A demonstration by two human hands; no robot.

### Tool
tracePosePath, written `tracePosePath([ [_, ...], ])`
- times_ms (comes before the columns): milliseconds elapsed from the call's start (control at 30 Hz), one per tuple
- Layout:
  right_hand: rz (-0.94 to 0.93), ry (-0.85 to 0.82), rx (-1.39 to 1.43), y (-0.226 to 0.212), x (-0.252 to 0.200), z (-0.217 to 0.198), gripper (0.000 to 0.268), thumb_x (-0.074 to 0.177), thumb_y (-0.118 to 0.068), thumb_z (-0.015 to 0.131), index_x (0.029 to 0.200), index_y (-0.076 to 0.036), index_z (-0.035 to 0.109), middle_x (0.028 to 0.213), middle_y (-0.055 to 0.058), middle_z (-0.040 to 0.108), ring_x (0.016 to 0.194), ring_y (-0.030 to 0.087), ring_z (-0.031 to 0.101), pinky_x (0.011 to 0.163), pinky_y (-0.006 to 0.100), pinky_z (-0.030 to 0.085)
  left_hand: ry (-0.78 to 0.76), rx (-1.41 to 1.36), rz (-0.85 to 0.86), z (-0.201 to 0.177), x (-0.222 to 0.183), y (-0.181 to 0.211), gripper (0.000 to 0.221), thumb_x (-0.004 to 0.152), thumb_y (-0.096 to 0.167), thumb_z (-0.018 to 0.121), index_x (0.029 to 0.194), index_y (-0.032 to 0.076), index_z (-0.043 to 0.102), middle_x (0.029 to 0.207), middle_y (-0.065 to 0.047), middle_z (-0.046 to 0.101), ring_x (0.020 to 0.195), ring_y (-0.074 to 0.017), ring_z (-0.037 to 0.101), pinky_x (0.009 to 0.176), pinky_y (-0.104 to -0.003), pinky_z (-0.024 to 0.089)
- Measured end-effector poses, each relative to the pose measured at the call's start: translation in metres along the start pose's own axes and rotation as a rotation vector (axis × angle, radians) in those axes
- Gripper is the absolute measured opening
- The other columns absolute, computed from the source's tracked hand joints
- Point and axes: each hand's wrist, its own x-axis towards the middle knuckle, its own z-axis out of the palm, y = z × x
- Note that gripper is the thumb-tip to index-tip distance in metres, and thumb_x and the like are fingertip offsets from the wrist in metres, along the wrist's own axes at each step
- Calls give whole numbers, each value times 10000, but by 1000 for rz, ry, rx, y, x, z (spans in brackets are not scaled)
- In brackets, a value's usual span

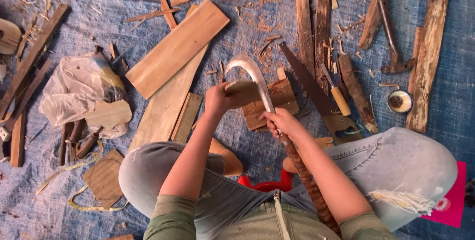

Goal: Shaping a wooden component using a curved hand tool while sitting on the floor.

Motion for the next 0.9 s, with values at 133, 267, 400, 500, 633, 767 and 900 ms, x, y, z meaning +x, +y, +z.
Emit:
tracePosePath([
  [133, -150, 184, -290, -18, -11, -7, 266, 1023, -195, 555, 924, 17, 681, 482, 98, 519, 353, 190, 519, 267, 298, 433, 11, -34, -4, 3, 5, -11, 295, 775, 265, 811, 1058, 184, 800, 868, -95, 772, 924, -411, 722, 903, -507, 573],
  [267, -325, 354, -761, -20, -18, 0, 291, 1032, -306, 522, 935, -136, 736, 577, 122, 643, 566, 291, 658, 481, 385, 524, 22, 10, -6, 8, 3, -12, 293, 755, 291, 803, 1042, 233, 792, 884, -68, 774, 948, -379, 726, 905, -493, 579],
  [400, -247, 310, -990, 46, 47, 2, 406, 1005, -393, 530, 923, -29, 690, 813, 229, 732, 888, 398, 750, 729, 486, 614, 61, 16, -16, 2, -3, -6, 318, 731, 311, 826, 1037, 229, 798, 882, -79, 777, 941, -386, 731, 895, -503, 582],
  [500, -154, 112, -635, 15, 28, -4, 325, 1044, -231, 480, 951, 33, 648, 506, 88, 621, 367, 198, 596, 294, 294, 486, 75, -15, -11, 12, 5, -16, 245, 733, 322, 828, 972, 277, 798, 830, -23, 768, 901, -357, 736, 881, -473, 589],
  [633, 18, -46, -3, 15, 11, -4, 240, 1038, -187, 489, 1062, 26, 598, 549, 29, 401, 401, 141, 442, 318, 263, 383, 50, 38, -29, 13, 1, -17, 283, 725, 345, 822, 996, 272, 789, 866, -33, 771, 959, -342, 732, 896, -465, 587],
  [767, -215, 163, -325, -8, 0, -10, 255, 1032, -168, 524, 949, 24, 671, 499, 100, 537, 348, 192, 529, 255, 310, 426, 68, 21, -43, 16, 9, -22, 286, 721, 341, 827, 987, 245, 787, 845, -44, 767, 932, -362, 731, 893, -486, 583],
  [900, -334, 262, -513, -37, -29, -7, 255, 1034, -167, 527, 952, -10, 710, 483, 97, 610, 345, 209, 590, 277, 294, 465, 60, 52, -91, 35, 16, -50, 322, 694, 432, 810, 984, 298, 767, 871, -28, 763, 969, -336, 724, 924, -457, 586],
])
